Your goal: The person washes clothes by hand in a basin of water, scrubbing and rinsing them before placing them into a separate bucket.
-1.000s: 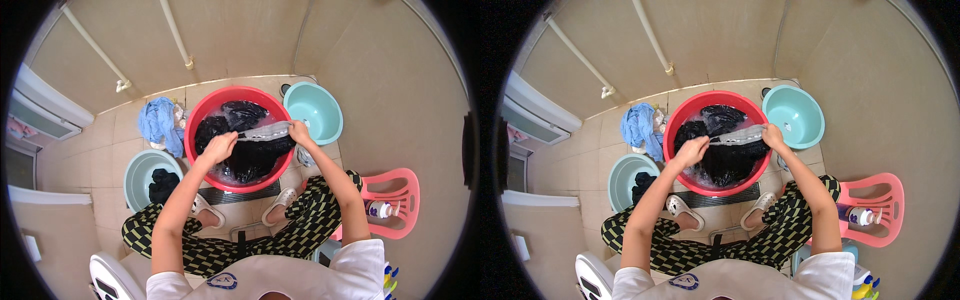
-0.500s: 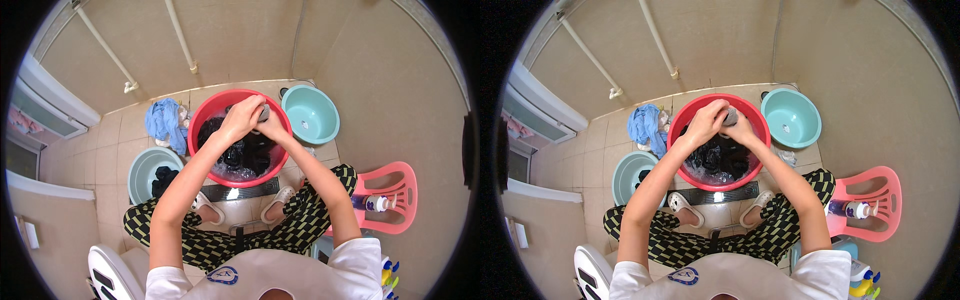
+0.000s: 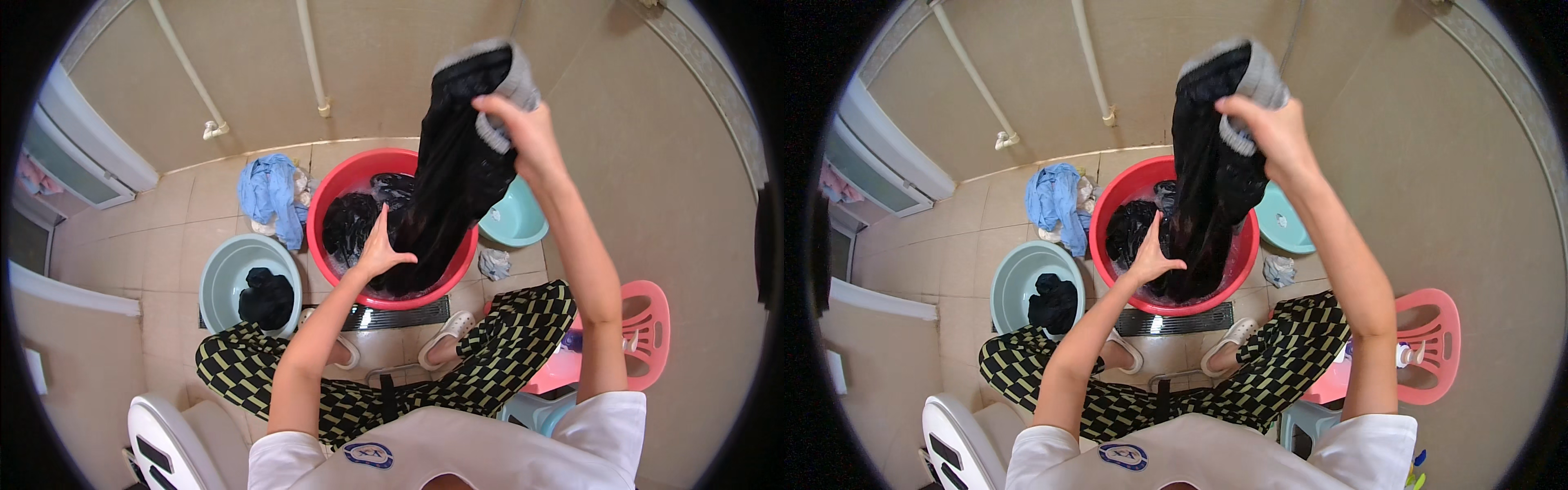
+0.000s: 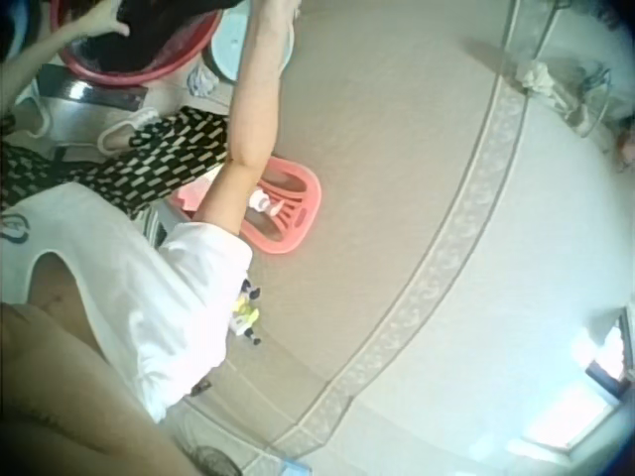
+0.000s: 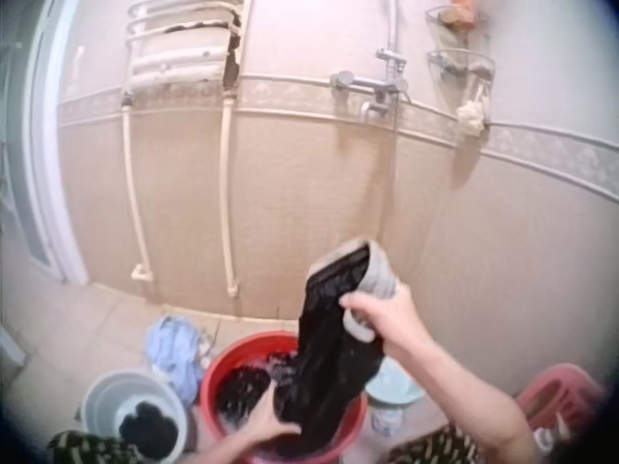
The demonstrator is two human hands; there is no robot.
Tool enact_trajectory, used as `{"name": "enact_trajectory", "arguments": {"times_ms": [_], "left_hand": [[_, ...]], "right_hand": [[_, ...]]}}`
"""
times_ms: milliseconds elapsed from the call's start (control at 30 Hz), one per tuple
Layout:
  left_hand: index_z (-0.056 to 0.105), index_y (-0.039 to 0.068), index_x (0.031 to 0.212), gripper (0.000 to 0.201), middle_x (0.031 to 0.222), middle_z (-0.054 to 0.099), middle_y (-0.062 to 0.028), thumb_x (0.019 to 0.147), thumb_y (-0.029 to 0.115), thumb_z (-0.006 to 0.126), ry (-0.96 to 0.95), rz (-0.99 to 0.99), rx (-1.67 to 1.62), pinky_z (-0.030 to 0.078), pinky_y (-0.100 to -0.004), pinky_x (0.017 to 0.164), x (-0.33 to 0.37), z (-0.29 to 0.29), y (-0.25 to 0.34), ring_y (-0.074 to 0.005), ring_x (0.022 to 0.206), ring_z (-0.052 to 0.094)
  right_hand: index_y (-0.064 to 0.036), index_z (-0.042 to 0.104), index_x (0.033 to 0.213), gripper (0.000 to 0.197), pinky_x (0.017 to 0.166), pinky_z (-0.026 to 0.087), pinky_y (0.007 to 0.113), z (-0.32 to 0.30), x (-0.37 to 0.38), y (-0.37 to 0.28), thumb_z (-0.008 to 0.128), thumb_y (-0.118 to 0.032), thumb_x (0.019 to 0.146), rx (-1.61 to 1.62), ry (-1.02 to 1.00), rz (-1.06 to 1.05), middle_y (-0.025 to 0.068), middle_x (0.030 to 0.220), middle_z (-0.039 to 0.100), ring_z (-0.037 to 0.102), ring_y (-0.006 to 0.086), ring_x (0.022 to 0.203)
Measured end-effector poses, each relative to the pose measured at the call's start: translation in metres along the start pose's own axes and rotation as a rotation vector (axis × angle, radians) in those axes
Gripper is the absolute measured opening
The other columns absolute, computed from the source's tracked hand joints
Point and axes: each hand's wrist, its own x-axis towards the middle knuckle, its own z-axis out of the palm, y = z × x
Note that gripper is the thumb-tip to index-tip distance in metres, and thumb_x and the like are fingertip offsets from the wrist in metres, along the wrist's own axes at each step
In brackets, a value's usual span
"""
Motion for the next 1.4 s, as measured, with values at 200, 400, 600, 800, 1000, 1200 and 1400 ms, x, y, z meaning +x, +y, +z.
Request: {"name": "enact_trajectory", "arguments": {"times_ms": [200, 400, 600, 800, 1000, 1200, 1400], "left_hand": [[-0.012, -0.002, 0.139, 0.149, 0.145, 0.004, -0.0256, 0.038, 0.055, 0.082, -0.062, 0.037, 0.110, 0.015, -0.0478, 0.108, -0.013, 0.046, -0.028, -0.0372, 0.135, 0.010], [-0.015, -0.001, 0.138, 0.148, 0.148, -0.002, -0.0198, 0.041, 0.061, 0.079, 0.047, -0.116, 0.161, 0.008, -0.0545, 0.107, -0.009, 0.101, -0.034, -0.0323, 0.137, 0.001], [0.051, -0.004, 0.116, 0.057, 0.110, 0.058, -0.0246, 0.073, 0.030, 0.068, 0.096, -0.516, -0.416, 0.038, -0.0437, 0.093, 0.031, 0.124, -0.066, -0.0382, 0.106, 0.053], [0.056, -0.008, 0.106, 0.037, 0.101, 0.060, -0.0278, 0.079, 0.016, 0.052, 0.247, -0.623, -0.322, 0.042, -0.0409, 0.088, 0.025, 0.089, -0.092, -0.0406, 0.100, 0.056], [0.060, -0.006, 0.098, 0.034, 0.091, 0.062, -0.0272, 0.071, 0.009, 0.046, 0.091, -0.460, -0.214, 0.044, -0.0380, 0.084, 0.056, 0.027, -0.055, -0.0387, 0.093, 0.059], [0.061, -0.008, 0.095, 0.034, 0.091, 0.062, -0.0275, 0.067, 0.006, 0.049, -0.095, -0.344, -0.066, 0.045, -0.0366, 0.083, 0.072, -0.033, -0.033, -0.0359, 0.092, 0.061], [0.060, -0.008, 0.101, 0.041, 0.096, 0.058, -0.0316, 0.063, 0.004, 0.052, -0.518, -0.130, 0.227, 0.045, -0.0398, 0.087, 0.086, -0.022, 0.042, -0.0389, 0.096, 0.058]], "right_hand": [[-0.0057, 0.064, 0.094, 0.022, 0.072, 0.046, 0.023, -0.014, 0.034, -0.071, 0.069, -0.012, 0.073, 0.019, -0.048, -0.244, 0.0012, 0.089, 0.064, 0.060, 0.0105, 0.081], [0.0028, 0.063, 0.085, 0.019, 0.064, 0.055, 0.027, -0.021, 0.059, -0.143, 0.059, -0.013, 0.077, 0.306, -0.225, -0.119, 0.0108, 0.078, 0.067, 0.066, 0.0208, 0.065], [0.0026, 0.063, 0.088, 0.021, 0.068, 0.054, 0.031, -0.017, 0.056, -0.149, 0.057, -0.016, 0.078, 0.265, -0.186, -0.302, 0.0126, 0.082, 0.067, 0.065, 0.0207, 0.072], [-0.0051, 0.066, 0.090, 0.021, 0.076, 0.045, 0.024, -0.057, 0.060, -0.025, 0.071, -0.018, 0.074, -0.224, 0.141, -0.428, 0.0042, 0.088, 0.065, 0.060, 0.0117, 0.082], [0.0002, 0.064, 0.077, 0.027, 0.057, 0.045, 0.029, -0.049, 0.036, 0.150, 0.073, -0.024, 0.069, -0.662, -0.012, -0.169, 0.0040, 0.067, 0.062, 0.055, 0.0088, 0.062], [-0.0099, 0.066, 0.086, 0.025, 0.070, 0.048, 0.040, -0.016, 0.006, 0.263, 0.071, -0.026, 0.068, -0.883, -0.278, -0.027, 0.0131, 0.083, 0.065, 0.061, 0.0330, 0.080], [-0.0062, 0.045, 0.124, 0.070, 0.087, 0.045, 0.041, -0.043, -0.003, 0.309, 0.074, -0.029, 0.064, -1.213, -0.359, 0.388, 0.0221, 0.119, 0.051, 0.053, 0.0346, 0.107]]}}
